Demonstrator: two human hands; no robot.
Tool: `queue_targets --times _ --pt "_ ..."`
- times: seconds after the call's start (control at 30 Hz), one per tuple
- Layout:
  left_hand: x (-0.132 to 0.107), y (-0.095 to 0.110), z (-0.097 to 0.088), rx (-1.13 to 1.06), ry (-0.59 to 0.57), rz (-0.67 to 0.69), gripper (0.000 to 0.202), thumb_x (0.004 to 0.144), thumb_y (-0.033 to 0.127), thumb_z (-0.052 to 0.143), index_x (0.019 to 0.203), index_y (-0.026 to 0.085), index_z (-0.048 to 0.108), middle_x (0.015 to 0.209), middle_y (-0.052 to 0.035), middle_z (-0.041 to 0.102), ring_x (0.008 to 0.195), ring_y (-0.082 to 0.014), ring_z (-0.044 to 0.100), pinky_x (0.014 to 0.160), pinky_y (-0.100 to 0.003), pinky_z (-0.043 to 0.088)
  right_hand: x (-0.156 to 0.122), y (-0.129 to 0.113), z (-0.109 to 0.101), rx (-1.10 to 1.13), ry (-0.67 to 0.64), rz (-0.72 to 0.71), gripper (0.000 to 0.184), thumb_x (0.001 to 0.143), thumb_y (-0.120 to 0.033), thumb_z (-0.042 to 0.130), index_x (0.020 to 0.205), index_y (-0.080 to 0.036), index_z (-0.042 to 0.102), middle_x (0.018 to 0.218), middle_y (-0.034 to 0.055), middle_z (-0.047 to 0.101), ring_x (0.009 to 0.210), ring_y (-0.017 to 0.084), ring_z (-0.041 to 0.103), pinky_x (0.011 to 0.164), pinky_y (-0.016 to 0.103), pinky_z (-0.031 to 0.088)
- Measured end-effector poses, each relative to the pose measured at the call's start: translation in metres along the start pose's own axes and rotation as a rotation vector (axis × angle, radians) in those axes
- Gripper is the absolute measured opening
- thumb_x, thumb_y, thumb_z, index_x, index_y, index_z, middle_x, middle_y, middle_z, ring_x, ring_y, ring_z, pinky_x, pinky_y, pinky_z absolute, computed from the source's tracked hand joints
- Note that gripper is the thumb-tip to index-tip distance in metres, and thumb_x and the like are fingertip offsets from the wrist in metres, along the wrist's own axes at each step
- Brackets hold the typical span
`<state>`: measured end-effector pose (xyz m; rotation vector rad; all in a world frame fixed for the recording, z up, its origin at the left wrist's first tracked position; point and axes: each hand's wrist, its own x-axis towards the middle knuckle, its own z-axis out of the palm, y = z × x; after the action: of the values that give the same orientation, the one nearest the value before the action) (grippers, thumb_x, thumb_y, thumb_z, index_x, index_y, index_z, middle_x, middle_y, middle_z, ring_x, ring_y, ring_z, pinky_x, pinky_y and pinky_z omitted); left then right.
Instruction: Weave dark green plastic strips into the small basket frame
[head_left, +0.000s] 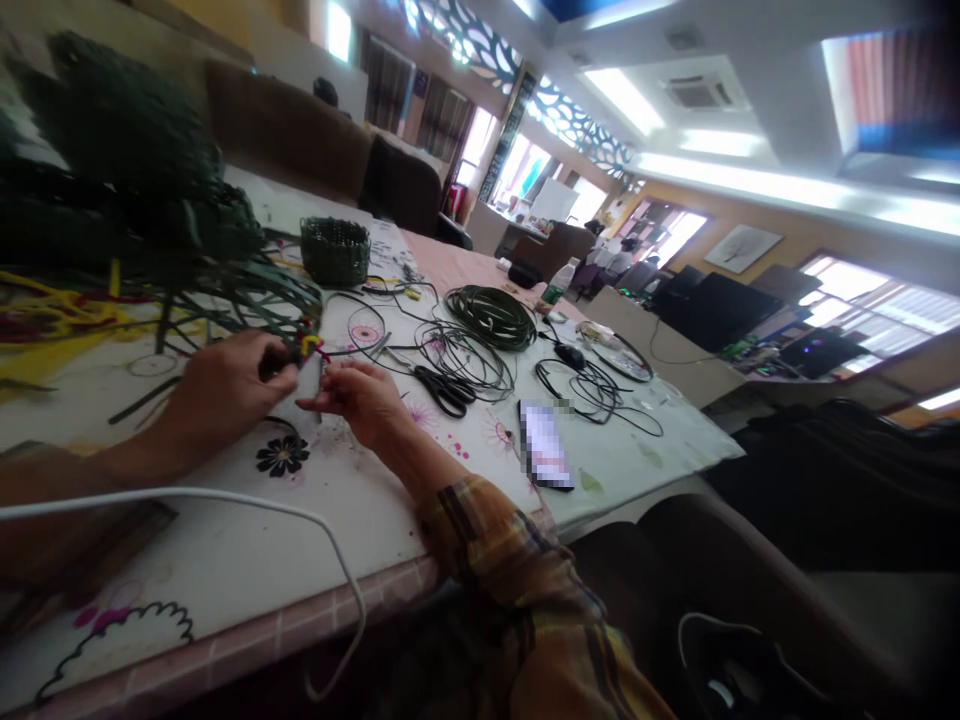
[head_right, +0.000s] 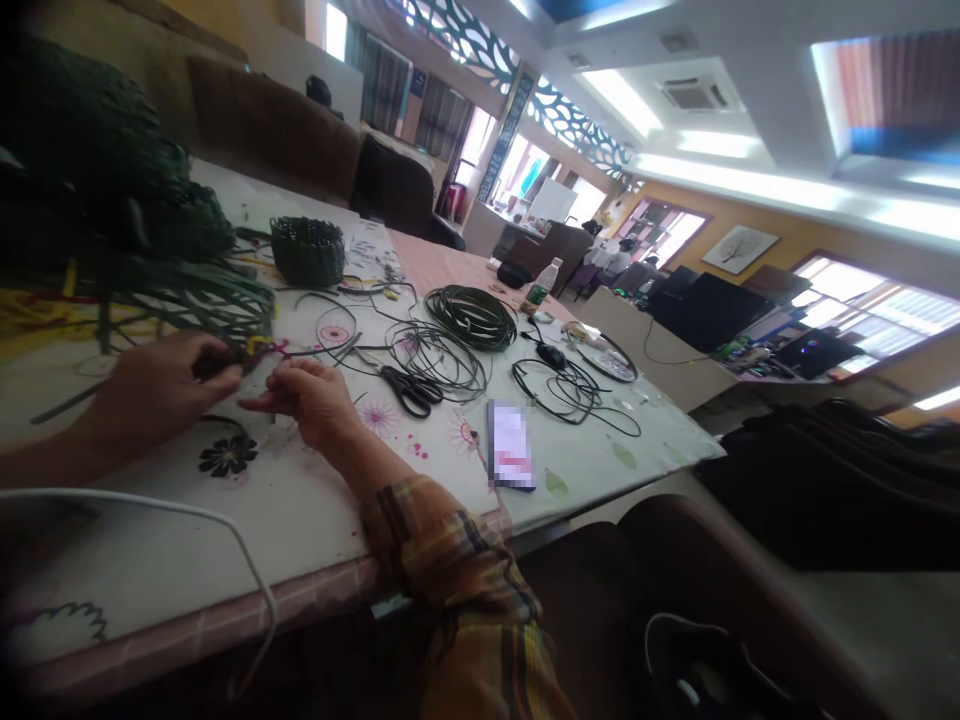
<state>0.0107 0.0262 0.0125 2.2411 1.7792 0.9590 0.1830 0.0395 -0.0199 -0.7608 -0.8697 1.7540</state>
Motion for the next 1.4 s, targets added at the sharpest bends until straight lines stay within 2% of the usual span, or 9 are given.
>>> queue_targets --times 0.13,0.23,0.37,0.53,0.67,0.83,0.97,1.23,1.4 --pt "0.005 -0.009 -0.008 -0.065 -0.005 -0.165 0.049 0.072 0.057 0.049 0.096 0.018 0.068 0.092 -0.0079 0.073 0.082 -0.0242 0.064 0.076 -0.031 0.048 0.000 -0.003 -0.001 -0.113 0.017 -0.045 0.013 0.088 -0.015 0.070 0.078 -0.015 0.060 0.068 -0.0023 0.065 0.055 0.011 0.068 0.063 0.027 0.064" --pt "0.001 -0.010 -0.006 -0.128 -0.026 -0.125 0.049 0.072 0.056 0.051 0.096 0.018 0.069 0.092 -0.0066 0.073 0.082 -0.0225 0.064 0.075 -0.030 0.047 0.001 0.000 -0.001 -0.227 -0.003 -0.097 0.003 0.088 -0.014 0.068 0.088 -0.016 0.065 0.067 -0.0046 0.063 0.053 0.009 0.065 0.057 0.023 0.061" --pt "-0.004 -0.005 0.001 -0.164 -0.062 -0.089 0.050 0.072 0.058 0.051 0.097 0.019 0.069 0.092 -0.0060 0.073 0.083 -0.0234 0.065 0.074 -0.030 0.045 0.003 0.004 0.001 -0.288 0.000 -0.217 0.011 0.084 -0.015 0.070 0.094 -0.018 0.068 0.064 -0.0085 0.059 0.051 0.006 0.061 0.055 0.019 0.058" --pt "-0.005 -0.005 0.004 -0.140 -0.080 -0.029 0.047 0.071 0.058 0.050 0.093 0.021 0.069 0.085 -0.0036 0.072 0.075 -0.0226 0.064 0.071 -0.030 0.044 0.000 0.001 0.000 -0.224 -0.015 -0.098 0.019 0.083 -0.030 0.077 0.093 -0.016 0.069 0.062 -0.0079 0.059 0.048 0.006 0.058 0.054 0.022 0.058" --pt "-0.006 -0.007 0.006 -0.124 -0.066 0.095 0.040 0.073 0.055 0.051 0.089 0.022 0.067 0.085 -0.0027 0.070 0.071 -0.0203 0.061 0.073 -0.029 0.044 -0.002 0.001 -0.002 -0.151 -0.057 0.032 0.014 0.085 -0.027 0.075 0.087 -0.017 0.066 0.055 -0.0093 0.053 0.044 0.006 0.051 0.056 0.027 0.062" --pt "-0.007 -0.003 0.004 -0.218 -0.035 -0.057 0.041 0.071 0.055 0.057 0.095 0.023 0.062 0.087 -0.0019 0.072 0.075 -0.0214 0.066 0.067 -0.027 0.045 -0.003 0.002 0.000 0.027 -0.057 0.062 0.010 0.088 -0.021 0.071 0.088 -0.018 0.061 0.058 -0.0086 0.055 0.045 0.007 0.053 0.063 0.030 0.065" --pt "-0.005 -0.002 0.003 -0.306 -0.079 -0.095 0.042 0.067 0.057 0.058 0.092 0.023 0.068 0.085 -0.0023 0.074 0.077 -0.0230 0.066 0.070 -0.029 0.047 -0.003 0.002 0.003 0.088 -0.036 0.099 0.006 0.090 -0.014 0.064 0.091 -0.019 0.061 0.057 -0.0082 0.056 0.044 0.007 0.053 0.062 0.030 0.065" --pt "-0.003 -0.009 0.002 -0.491 -0.181 -0.169 0.041 0.066 0.053 0.067 0.095 0.026 0.075 0.090 0.0017 0.076 0.083 -0.0230 0.067 0.076 -0.028 0.050 0.000 0.008 0.001 -0.030 -0.046 -0.049 0.008 0.085 -0.015 0.072 0.083 -0.016 0.064 0.059 -0.0068 0.061 0.044 0.007 0.056 0.057 0.025 0.062" --pt "-0.003 -0.004 -0.002 -0.432 -0.124 -0.097 0.039 0.066 0.053 0.064 0.089 0.024 0.075 0.090 -0.0002 0.075 0.083 -0.0231 0.065 0.079 -0.029 0.051 -0.002 0.008 0.003 -0.059 -0.014 -0.100 0.008 0.087 -0.022 0.072 0.088 -0.016 0.066 0.055 -0.0076 0.061 0.038 0.007 0.053 0.051 0.023 0.057"
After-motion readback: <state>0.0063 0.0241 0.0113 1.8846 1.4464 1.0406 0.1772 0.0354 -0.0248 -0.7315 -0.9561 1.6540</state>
